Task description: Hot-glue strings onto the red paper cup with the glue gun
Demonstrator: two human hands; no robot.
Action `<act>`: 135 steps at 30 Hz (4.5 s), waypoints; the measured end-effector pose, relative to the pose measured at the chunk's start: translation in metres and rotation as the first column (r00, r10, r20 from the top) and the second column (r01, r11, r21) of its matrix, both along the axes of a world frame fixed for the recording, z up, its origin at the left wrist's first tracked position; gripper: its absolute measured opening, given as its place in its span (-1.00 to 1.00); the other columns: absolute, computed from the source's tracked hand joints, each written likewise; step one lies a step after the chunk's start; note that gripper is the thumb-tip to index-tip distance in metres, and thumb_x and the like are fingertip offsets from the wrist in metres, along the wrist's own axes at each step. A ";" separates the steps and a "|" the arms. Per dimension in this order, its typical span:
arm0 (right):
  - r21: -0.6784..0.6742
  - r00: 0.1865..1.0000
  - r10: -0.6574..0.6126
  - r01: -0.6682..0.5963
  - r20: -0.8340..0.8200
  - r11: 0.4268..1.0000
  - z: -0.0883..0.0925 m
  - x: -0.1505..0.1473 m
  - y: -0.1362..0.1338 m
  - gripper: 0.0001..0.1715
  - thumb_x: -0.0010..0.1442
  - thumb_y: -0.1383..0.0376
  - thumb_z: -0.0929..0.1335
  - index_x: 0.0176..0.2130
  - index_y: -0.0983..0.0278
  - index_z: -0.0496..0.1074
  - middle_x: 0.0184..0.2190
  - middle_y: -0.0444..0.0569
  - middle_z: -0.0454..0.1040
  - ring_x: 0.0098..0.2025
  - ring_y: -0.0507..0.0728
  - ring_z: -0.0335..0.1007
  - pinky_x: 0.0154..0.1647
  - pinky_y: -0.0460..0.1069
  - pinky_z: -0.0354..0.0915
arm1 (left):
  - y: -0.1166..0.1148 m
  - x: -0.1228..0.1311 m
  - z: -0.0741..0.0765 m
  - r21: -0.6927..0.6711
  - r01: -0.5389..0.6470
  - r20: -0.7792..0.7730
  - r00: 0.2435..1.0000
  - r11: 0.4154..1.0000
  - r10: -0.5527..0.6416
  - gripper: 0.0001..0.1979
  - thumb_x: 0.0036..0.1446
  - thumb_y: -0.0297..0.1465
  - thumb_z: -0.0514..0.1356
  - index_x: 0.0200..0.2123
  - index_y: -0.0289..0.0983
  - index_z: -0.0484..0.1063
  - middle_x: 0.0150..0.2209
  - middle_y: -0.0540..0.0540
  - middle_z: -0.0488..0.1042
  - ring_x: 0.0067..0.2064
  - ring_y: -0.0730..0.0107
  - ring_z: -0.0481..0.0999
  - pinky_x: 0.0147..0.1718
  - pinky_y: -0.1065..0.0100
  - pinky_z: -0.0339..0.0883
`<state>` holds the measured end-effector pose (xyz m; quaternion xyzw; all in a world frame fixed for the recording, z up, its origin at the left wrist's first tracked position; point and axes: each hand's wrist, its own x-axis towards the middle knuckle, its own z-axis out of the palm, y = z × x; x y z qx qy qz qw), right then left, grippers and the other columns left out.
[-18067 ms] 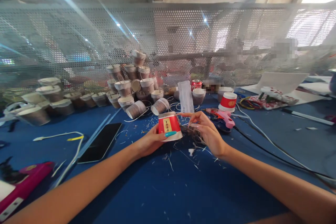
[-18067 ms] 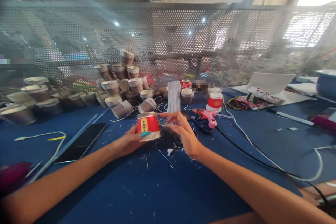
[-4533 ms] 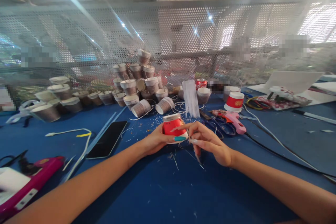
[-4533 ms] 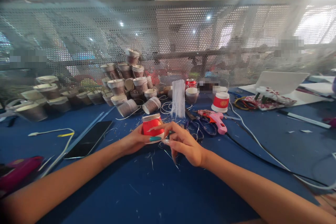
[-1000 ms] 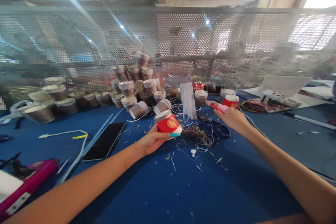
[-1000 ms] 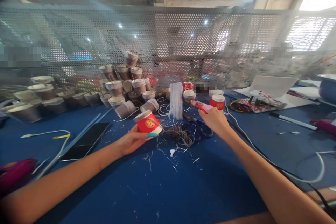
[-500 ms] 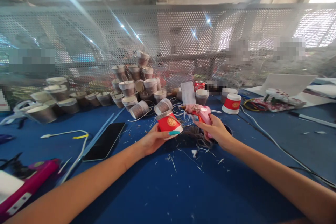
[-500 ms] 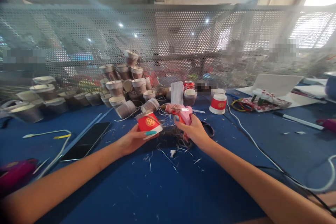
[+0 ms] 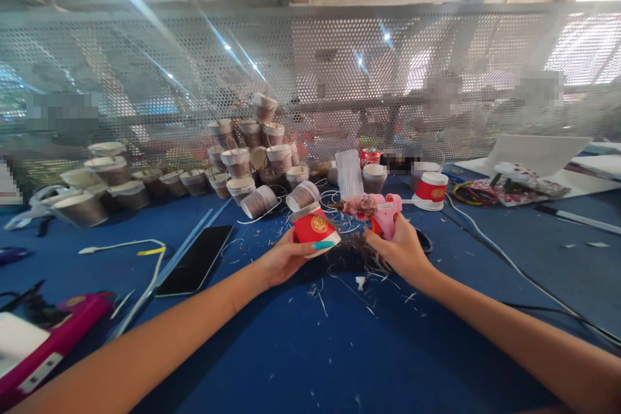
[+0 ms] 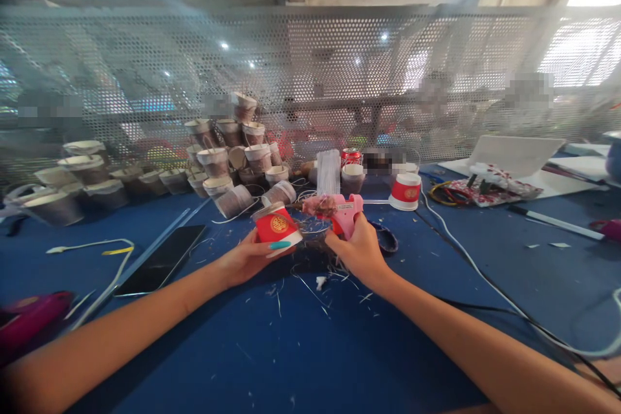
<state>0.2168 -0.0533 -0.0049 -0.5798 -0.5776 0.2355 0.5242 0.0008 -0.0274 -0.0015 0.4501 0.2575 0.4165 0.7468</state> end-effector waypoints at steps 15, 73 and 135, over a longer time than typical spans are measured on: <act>0.137 0.976 -0.062 0.034 0.209 0.990 0.011 -0.008 -0.008 -0.75 -0.12 0.18 0.28 -0.47 0.21 0.10 -0.61 -0.14 0.27 -0.59 0.02 0.18 -0.60 -0.04 0.08 | 0.000 0.001 -0.003 0.109 0.043 -0.047 0.998 0.993 -0.038 -0.45 -0.25 -0.57 0.35 -0.09 -0.31 0.37 -0.18 -0.14 0.52 -0.15 0.25 0.50 -0.06 0.24 0.27; 0.062 0.962 -0.097 0.084 0.257 0.995 0.007 -0.008 -0.007 -0.77 -0.13 0.25 0.26 -0.47 0.19 0.04 -0.62 -0.14 0.26 -0.56 0.07 0.25 -0.60 -0.03 0.11 | 0.000 -0.002 -0.003 0.074 0.080 -0.055 0.996 0.994 -0.076 -0.51 -0.31 -0.55 0.37 -0.18 -0.32 0.44 -0.27 -0.11 0.55 -0.20 0.24 0.51 -0.12 0.25 0.28; -0.172 0.883 -0.188 0.284 0.430 0.943 0.012 0.020 0.012 -0.56 -0.06 0.14 0.29 -0.23 0.39 0.18 -0.36 0.17 0.40 -0.35 0.22 0.37 -0.48 0.00 0.20 | -0.002 0.002 -0.003 0.024 -0.043 -0.050 0.998 0.999 0.044 -0.49 -0.27 -0.58 0.36 -0.15 -0.34 0.39 -0.22 -0.13 0.55 -0.17 0.25 0.52 -0.08 0.22 0.30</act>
